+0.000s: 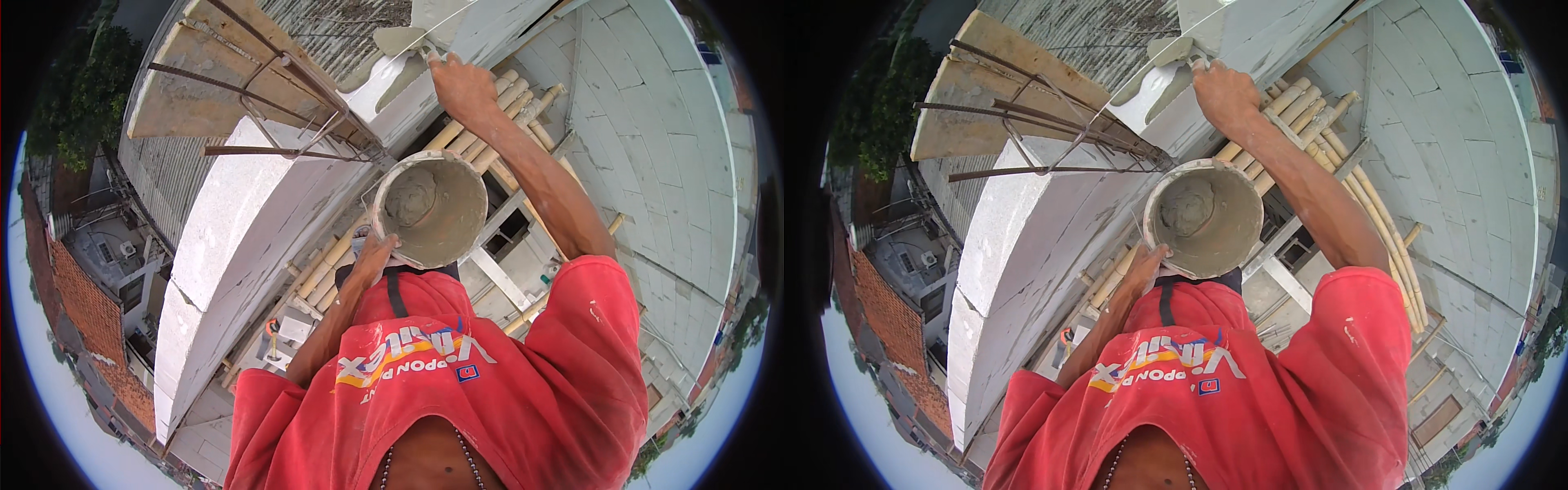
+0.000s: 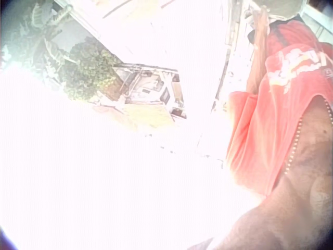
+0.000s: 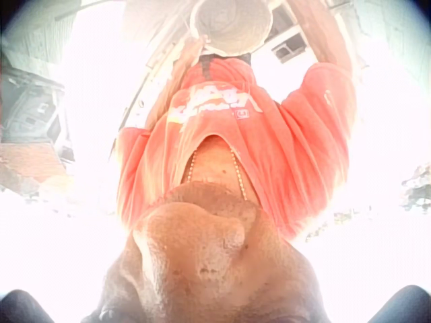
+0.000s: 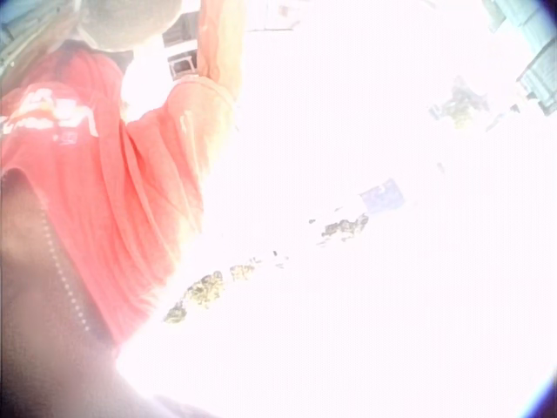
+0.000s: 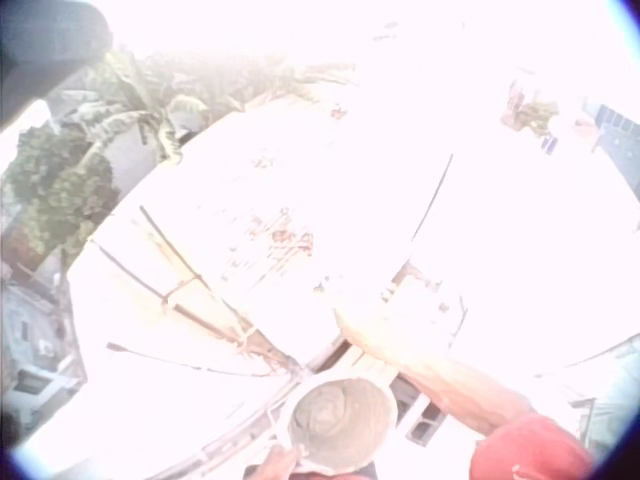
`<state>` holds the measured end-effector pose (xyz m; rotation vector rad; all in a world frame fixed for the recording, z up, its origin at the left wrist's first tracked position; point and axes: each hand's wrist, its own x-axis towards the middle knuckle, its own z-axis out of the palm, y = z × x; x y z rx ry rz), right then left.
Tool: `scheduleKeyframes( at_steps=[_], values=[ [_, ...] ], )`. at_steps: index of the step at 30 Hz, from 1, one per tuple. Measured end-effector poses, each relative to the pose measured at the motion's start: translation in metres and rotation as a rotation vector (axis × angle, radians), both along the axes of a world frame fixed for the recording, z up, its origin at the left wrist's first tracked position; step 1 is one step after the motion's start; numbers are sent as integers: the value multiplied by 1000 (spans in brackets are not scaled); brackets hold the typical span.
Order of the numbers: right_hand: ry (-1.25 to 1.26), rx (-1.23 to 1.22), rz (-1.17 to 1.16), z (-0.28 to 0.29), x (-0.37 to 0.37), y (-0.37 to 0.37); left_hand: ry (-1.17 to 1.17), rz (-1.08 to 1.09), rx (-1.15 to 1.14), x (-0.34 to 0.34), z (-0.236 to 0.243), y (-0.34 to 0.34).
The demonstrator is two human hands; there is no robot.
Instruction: The person applies mortar to a wall with a trowel, positions a concrete block on top, and secures it by hammering a metal rod through the block into the structure.
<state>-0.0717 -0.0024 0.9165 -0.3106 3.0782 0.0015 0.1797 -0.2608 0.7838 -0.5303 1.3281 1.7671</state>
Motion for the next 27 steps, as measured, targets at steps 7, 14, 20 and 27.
scheduleKeyframes(
  at_steps=[7, 14, 20, 27],
  values=[
    [6, -121, -97, -22, 16, -2, -79, 85, 20, -19, 16, 14],
    [60, -601, -474, 39, 221, 43, -13, -69, 43, -48, 29, 16],
    [-407, -667, -746, 52, 333, 45, 297, -230, -39, -64, 29, 24],
    [-140, -703, -813, -23, 333, -52, 671, -422, -27, -75, 54, 31]
  ],
)
